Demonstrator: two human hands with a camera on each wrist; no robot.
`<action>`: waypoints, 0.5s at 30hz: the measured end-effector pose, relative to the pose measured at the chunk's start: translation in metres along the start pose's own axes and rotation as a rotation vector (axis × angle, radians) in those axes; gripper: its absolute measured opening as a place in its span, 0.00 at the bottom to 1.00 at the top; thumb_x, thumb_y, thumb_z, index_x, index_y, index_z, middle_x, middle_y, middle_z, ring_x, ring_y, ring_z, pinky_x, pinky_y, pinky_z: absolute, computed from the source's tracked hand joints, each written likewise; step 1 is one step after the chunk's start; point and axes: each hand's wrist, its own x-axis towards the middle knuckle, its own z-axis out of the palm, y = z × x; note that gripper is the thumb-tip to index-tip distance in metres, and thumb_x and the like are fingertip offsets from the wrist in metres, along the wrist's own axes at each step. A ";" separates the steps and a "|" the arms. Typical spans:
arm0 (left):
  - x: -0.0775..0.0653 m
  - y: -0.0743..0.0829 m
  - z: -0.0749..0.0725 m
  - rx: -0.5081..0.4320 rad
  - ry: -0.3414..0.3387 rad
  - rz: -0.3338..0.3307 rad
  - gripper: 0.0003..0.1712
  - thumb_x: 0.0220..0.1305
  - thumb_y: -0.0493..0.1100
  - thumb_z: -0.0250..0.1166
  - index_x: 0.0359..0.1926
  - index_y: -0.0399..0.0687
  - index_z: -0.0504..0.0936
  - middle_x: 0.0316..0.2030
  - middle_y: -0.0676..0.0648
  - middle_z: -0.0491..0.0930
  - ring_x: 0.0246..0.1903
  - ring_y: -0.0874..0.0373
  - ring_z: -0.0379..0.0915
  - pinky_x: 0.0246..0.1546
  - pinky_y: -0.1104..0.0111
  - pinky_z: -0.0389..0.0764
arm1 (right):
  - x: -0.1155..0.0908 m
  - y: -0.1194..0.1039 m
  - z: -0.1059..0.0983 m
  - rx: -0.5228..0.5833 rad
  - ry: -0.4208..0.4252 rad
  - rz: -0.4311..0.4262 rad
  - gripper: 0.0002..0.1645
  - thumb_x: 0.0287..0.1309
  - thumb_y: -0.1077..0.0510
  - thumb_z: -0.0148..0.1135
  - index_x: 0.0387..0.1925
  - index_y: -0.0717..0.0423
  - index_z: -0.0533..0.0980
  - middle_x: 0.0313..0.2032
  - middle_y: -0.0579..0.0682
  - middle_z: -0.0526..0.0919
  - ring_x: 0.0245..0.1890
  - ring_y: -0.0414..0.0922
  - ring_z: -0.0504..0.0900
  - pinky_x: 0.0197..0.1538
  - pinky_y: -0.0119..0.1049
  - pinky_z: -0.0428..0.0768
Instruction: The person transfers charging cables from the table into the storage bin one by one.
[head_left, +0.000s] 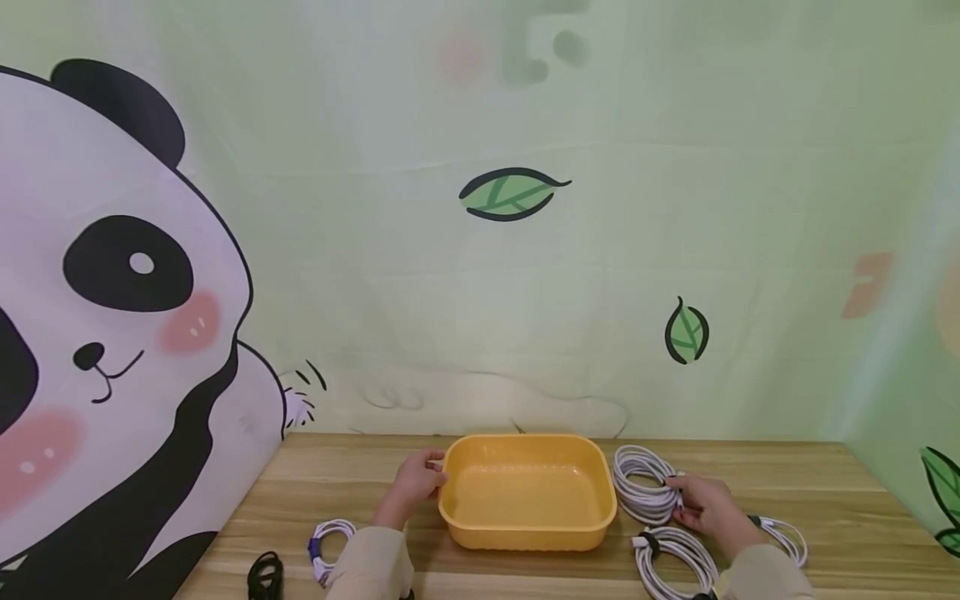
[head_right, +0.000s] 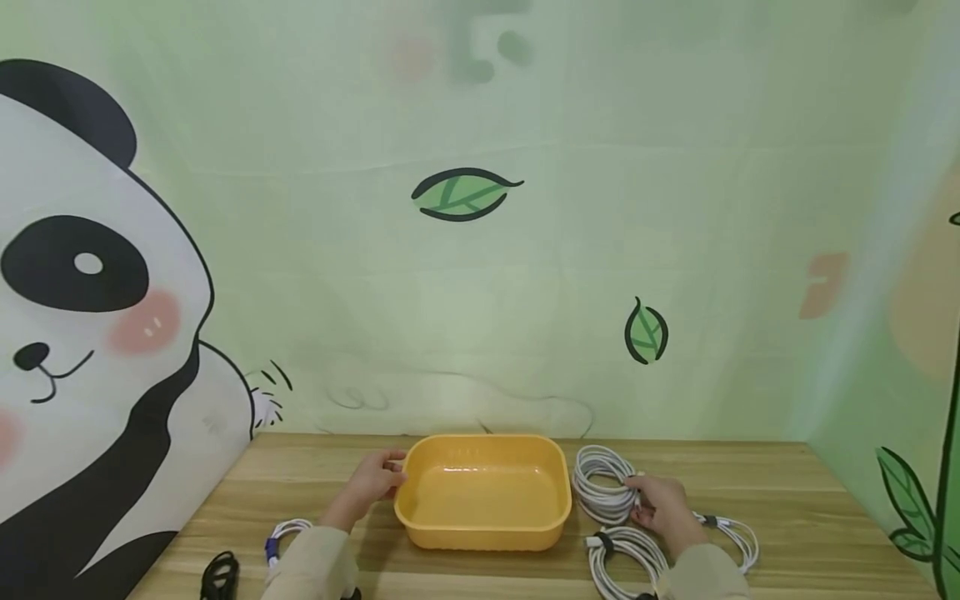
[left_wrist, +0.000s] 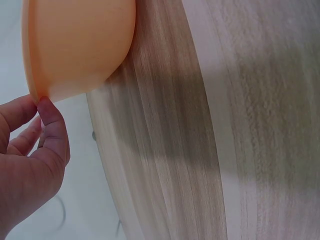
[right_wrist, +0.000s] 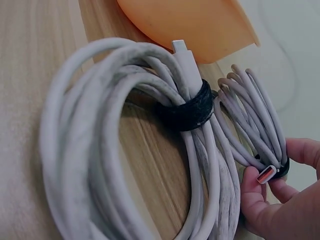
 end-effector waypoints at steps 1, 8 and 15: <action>0.000 0.000 0.000 0.003 0.001 0.001 0.22 0.51 0.26 0.54 0.51 0.25 0.67 0.32 0.41 0.69 0.26 0.58 0.68 0.26 0.67 0.77 | 0.000 0.000 0.000 0.007 -0.002 -0.003 0.12 0.51 0.64 0.53 0.14 0.56 0.72 0.12 0.45 0.75 0.13 0.38 0.73 0.22 0.26 0.75; 0.001 0.000 0.000 0.015 0.004 -0.005 0.22 0.51 0.27 0.55 0.50 0.26 0.67 0.31 0.41 0.70 0.26 0.58 0.68 0.26 0.68 0.77 | -0.003 0.000 -0.001 0.042 -0.033 0.002 0.11 0.50 0.65 0.53 0.15 0.55 0.71 0.14 0.46 0.75 0.15 0.38 0.73 0.24 0.26 0.75; 0.000 0.000 0.000 0.009 0.002 0.001 0.22 0.51 0.26 0.55 0.50 0.25 0.67 0.31 0.41 0.70 0.26 0.58 0.68 0.25 0.68 0.77 | -0.005 0.000 -0.003 0.049 -0.048 0.006 0.10 0.50 0.65 0.54 0.16 0.54 0.70 0.15 0.46 0.74 0.17 0.38 0.73 0.25 0.26 0.76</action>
